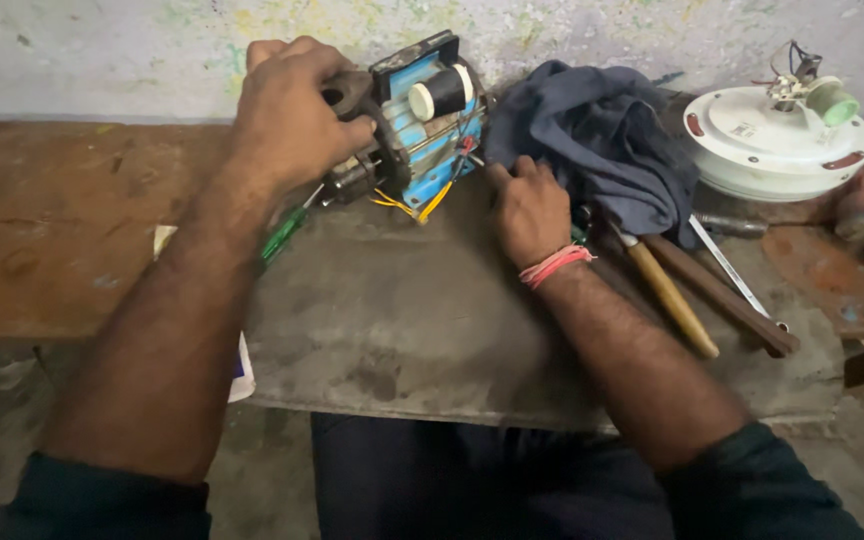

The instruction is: The person cleans the exterior of a blue electric motor with a cloth, then uses a green-handled screwdriver to loosen and remove screws from the motor housing. The person continues to manipulate the motor and its wires while seated at a workbench.

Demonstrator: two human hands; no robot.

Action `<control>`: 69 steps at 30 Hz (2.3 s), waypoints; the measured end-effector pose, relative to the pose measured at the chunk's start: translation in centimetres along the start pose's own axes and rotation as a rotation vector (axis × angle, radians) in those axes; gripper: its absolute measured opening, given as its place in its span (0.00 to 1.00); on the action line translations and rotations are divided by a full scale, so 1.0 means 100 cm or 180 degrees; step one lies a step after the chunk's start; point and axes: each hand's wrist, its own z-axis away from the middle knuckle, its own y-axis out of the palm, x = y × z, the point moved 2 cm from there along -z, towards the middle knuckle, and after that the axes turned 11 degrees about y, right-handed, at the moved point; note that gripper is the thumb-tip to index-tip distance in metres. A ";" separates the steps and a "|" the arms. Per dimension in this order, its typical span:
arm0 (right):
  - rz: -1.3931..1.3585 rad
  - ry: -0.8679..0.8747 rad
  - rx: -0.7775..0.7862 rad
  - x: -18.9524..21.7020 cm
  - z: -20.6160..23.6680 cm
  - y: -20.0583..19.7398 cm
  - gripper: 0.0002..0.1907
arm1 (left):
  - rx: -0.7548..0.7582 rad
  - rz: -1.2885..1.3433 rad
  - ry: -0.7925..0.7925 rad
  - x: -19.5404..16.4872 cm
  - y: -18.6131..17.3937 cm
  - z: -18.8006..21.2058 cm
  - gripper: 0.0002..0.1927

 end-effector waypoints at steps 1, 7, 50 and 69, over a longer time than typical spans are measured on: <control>-0.0044 -0.0092 -0.0057 0.000 0.000 -0.001 0.14 | -0.0025 -0.0023 0.0046 0.000 0.000 0.000 0.22; 0.0071 -0.0037 -0.0132 0.000 -0.005 -0.002 0.18 | 0.0012 -0.0098 0.0079 0.001 -0.002 0.003 0.22; 0.0347 -0.1238 0.0643 -0.021 -0.035 0.010 0.13 | 0.0068 -0.0098 0.0003 0.008 0.001 -0.001 0.23; 0.0231 -0.0195 0.0196 -0.003 -0.009 -0.004 0.10 | 0.0005 -0.0136 0.0014 0.004 0.003 0.002 0.24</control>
